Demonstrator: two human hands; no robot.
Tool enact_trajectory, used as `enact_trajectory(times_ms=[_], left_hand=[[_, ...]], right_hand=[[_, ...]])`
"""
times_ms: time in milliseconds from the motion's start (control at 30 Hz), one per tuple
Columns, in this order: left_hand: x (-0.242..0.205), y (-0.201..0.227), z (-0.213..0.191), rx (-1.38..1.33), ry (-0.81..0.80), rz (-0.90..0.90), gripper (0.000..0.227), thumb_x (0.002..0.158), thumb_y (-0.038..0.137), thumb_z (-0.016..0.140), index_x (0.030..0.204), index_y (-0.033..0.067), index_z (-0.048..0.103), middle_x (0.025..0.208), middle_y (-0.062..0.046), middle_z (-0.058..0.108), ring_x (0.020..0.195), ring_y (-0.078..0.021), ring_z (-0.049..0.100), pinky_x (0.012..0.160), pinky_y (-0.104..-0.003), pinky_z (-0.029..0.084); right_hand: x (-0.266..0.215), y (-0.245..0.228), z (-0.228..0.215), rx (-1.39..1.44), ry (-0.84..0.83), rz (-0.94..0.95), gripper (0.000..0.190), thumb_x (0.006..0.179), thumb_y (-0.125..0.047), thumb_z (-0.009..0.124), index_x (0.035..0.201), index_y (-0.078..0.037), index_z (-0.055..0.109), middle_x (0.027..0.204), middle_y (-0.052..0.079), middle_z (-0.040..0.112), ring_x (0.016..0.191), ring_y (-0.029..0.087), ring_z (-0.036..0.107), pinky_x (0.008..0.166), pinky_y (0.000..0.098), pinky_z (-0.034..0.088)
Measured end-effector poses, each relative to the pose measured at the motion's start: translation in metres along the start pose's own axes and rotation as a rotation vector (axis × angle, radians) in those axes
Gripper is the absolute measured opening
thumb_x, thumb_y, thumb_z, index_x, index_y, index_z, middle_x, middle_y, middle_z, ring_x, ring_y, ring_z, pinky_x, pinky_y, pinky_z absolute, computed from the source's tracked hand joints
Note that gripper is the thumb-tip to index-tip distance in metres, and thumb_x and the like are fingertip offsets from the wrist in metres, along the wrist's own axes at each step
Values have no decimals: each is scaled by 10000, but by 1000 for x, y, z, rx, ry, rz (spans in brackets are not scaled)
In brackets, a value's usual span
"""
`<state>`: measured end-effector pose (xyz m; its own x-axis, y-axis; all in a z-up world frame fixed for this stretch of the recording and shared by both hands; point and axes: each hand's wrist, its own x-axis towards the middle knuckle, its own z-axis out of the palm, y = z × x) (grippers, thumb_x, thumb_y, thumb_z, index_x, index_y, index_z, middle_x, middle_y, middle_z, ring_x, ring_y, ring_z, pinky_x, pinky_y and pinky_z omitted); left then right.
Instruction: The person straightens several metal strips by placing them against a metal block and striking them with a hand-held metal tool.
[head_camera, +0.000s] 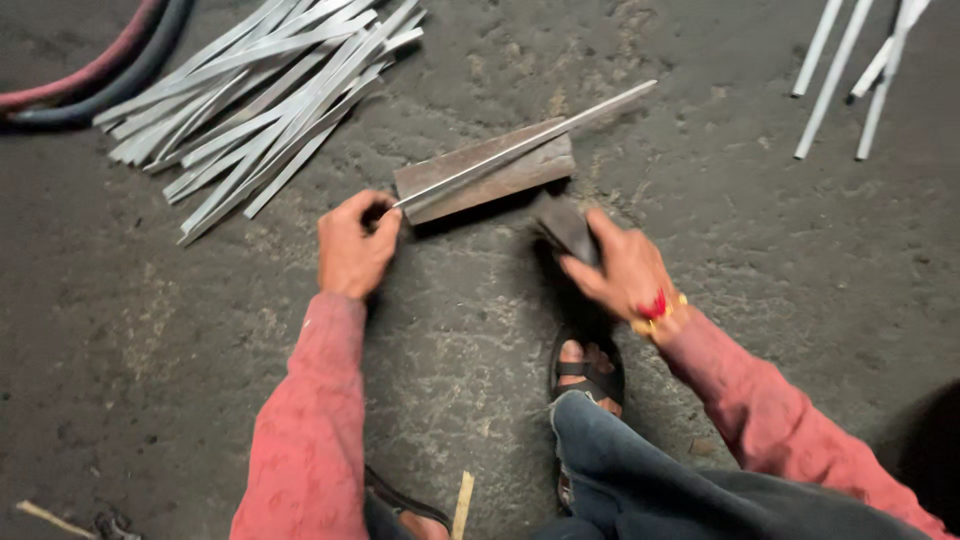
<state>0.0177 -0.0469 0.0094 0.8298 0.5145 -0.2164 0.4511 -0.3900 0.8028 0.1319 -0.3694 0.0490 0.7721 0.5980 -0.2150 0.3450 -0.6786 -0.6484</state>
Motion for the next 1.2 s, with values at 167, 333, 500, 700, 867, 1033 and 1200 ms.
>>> enact_trajectory(times_ms=[167, 333, 500, 700, 867, 1033, 1200], left_hand=[[10, -11, 5, -532, -268, -289, 164, 945, 138, 623, 1018, 2, 680, 873, -87, 732, 711, -146, 718, 610, -293, 592], [9, -1, 9, -471, -337, -468, 229, 968, 219, 669, 973, -9, 687, 842, -110, 720, 687, -177, 717, 615, -320, 616], [4, 6, 15, -463, -576, -394, 191, 926, 170, 702, 950, -20, 697, 787, -99, 695, 673, -183, 721, 607, -339, 617], [-10, 64, 50, -576, -760, -266, 172, 917, 150, 712, 930, -21, 695, 769, -71, 711, 666, -154, 713, 632, -310, 590], [19, 195, 131, -563, -728, 41, 277, 990, 233, 722, 972, -43, 703, 759, -74, 682, 651, -125, 645, 583, -283, 505], [40, 290, 176, -381, -514, -35, 370, 867, 334, 753, 1125, 70, 722, 755, -17, 724, 616, -89, 703, 481, -256, 551], [43, 186, 112, -22, -174, 214, 266, 933, 296, 741, 1053, 67, 802, 893, -69, 788, 769, -123, 712, 713, -297, 546]], right_hand=[[-55, 36, 16, -128, -54, 233, 446, 822, -405, 762, 1126, -123, 598, 801, 236, 719, 808, 488, 685, 694, 574, 533], [-55, 41, 23, -140, -3, 219, 509, 789, -397, 753, 1165, -103, 576, 771, 246, 710, 755, 489, 682, 669, 583, 536], [-55, 40, 19, -117, -22, 213, 421, 815, -394, 742, 1073, -107, 575, 747, 227, 701, 751, 477, 680, 671, 583, 529], [-56, 36, 19, -48, 40, 165, 442, 791, -355, 747, 1103, -99, 568, 745, 217, 701, 749, 468, 679, 654, 568, 532], [-58, 36, 19, -53, 41, 169, 473, 791, -342, 755, 1149, -89, 577, 759, 219, 701, 752, 468, 677, 670, 562, 535], [-58, 35, 18, -37, 14, 190, 437, 800, -350, 760, 1101, -89, 579, 762, 222, 697, 773, 458, 685, 684, 558, 539], [-57, 28, 11, 10, -4, 205, 386, 817, -321, 753, 1053, -86, 558, 741, 206, 696, 760, 450, 679, 683, 555, 529]])
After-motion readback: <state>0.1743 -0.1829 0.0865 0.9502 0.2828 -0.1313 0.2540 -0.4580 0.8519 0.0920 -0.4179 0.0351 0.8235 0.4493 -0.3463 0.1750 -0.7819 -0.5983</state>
